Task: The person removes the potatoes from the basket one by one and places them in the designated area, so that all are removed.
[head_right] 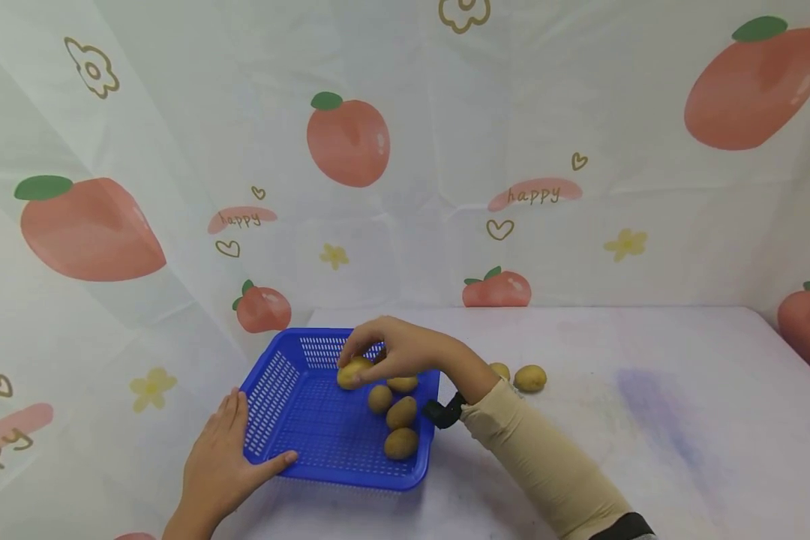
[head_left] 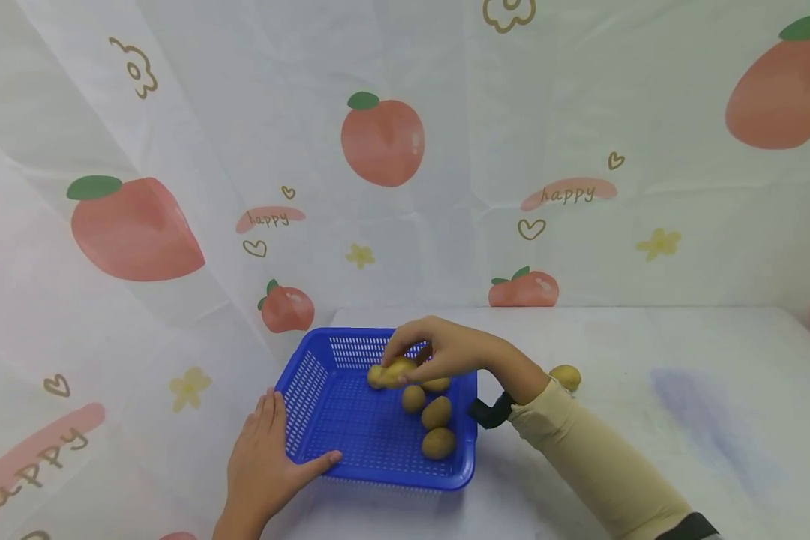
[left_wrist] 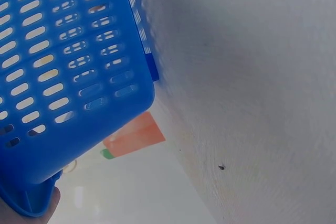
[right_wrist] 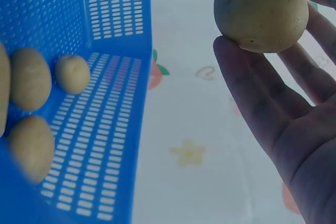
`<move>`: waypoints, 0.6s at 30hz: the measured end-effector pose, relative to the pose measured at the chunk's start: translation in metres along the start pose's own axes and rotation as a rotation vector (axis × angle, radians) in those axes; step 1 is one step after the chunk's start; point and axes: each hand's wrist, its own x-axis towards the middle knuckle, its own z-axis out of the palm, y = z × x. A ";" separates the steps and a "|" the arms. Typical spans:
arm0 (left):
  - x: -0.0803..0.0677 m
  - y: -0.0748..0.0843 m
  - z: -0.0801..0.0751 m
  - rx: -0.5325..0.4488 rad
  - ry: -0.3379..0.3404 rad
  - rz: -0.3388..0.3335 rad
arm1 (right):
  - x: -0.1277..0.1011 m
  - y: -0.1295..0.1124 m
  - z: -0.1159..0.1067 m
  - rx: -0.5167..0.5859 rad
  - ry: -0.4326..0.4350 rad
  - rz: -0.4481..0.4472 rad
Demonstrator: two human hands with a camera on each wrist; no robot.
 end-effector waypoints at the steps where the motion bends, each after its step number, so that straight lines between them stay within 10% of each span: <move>1: 0.000 0.000 0.000 0.001 0.002 0.000 | -0.004 0.000 0.000 0.004 0.009 -0.002; 18: 0.000 -0.004 0.003 -0.001 0.010 -0.001 | -0.088 0.018 -0.005 0.062 0.197 0.045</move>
